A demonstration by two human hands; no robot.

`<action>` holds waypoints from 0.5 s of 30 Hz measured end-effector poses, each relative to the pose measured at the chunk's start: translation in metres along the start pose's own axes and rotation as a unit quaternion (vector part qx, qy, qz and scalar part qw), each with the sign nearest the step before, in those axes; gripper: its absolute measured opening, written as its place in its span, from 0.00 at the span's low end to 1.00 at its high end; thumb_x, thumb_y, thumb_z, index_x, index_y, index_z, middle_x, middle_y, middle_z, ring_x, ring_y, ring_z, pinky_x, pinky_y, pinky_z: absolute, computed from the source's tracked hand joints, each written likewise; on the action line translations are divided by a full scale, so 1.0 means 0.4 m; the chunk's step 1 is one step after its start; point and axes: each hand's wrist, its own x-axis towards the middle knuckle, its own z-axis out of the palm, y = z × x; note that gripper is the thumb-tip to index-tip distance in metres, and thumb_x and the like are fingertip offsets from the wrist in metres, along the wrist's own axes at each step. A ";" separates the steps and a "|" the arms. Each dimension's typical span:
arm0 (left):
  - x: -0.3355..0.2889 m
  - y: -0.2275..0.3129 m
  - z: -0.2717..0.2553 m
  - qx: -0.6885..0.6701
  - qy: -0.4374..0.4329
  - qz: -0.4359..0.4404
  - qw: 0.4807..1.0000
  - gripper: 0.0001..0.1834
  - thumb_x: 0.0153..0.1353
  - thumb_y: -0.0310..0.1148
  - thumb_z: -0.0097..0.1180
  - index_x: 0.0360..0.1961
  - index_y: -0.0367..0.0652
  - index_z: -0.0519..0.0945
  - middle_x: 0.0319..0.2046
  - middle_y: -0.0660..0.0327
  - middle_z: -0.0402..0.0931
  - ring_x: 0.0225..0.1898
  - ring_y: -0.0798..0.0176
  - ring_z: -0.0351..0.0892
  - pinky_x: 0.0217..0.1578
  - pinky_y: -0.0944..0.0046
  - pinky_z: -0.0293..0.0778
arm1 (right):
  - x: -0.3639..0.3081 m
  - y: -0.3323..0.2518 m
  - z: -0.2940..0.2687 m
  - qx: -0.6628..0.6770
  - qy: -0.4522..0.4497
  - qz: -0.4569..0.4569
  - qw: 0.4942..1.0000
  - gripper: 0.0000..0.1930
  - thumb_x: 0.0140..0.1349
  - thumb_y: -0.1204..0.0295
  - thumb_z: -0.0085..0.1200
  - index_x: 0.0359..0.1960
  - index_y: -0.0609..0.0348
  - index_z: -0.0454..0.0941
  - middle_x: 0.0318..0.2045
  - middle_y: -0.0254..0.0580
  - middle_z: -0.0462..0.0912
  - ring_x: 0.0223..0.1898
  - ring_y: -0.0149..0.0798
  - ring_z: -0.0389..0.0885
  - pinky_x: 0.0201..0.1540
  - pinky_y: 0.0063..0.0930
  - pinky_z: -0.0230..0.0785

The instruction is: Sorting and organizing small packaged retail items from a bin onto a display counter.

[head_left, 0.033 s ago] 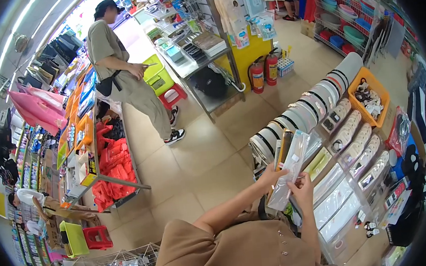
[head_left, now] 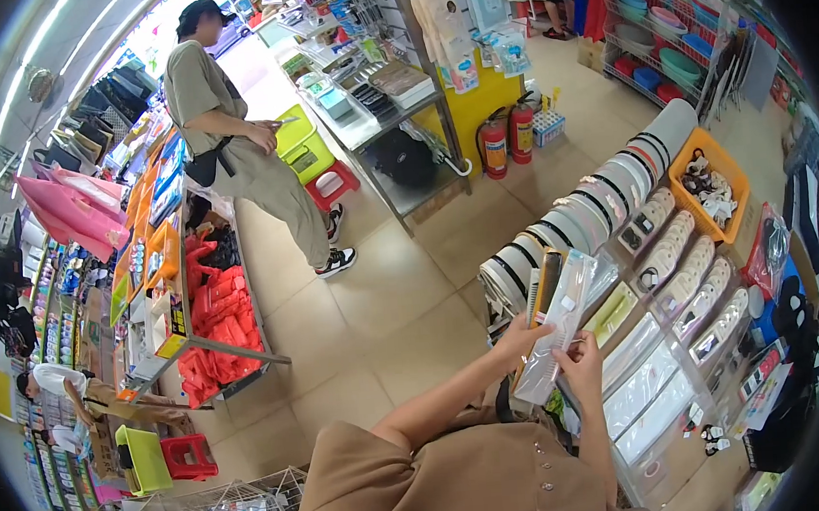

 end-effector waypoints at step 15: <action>-0.010 -0.037 -0.012 -0.019 0.002 -0.029 0.999 0.06 0.50 0.25 0.58 0.30 0.42 0.74 0.28 0.64 0.75 0.31 0.71 0.73 0.33 0.67 0.71 | -0.032 0.015 -0.034 0.015 0.013 -0.046 0.999 0.18 0.52 0.76 0.55 0.42 0.65 0.61 0.23 0.41 0.77 0.19 0.26 0.73 0.18 0.18 0.64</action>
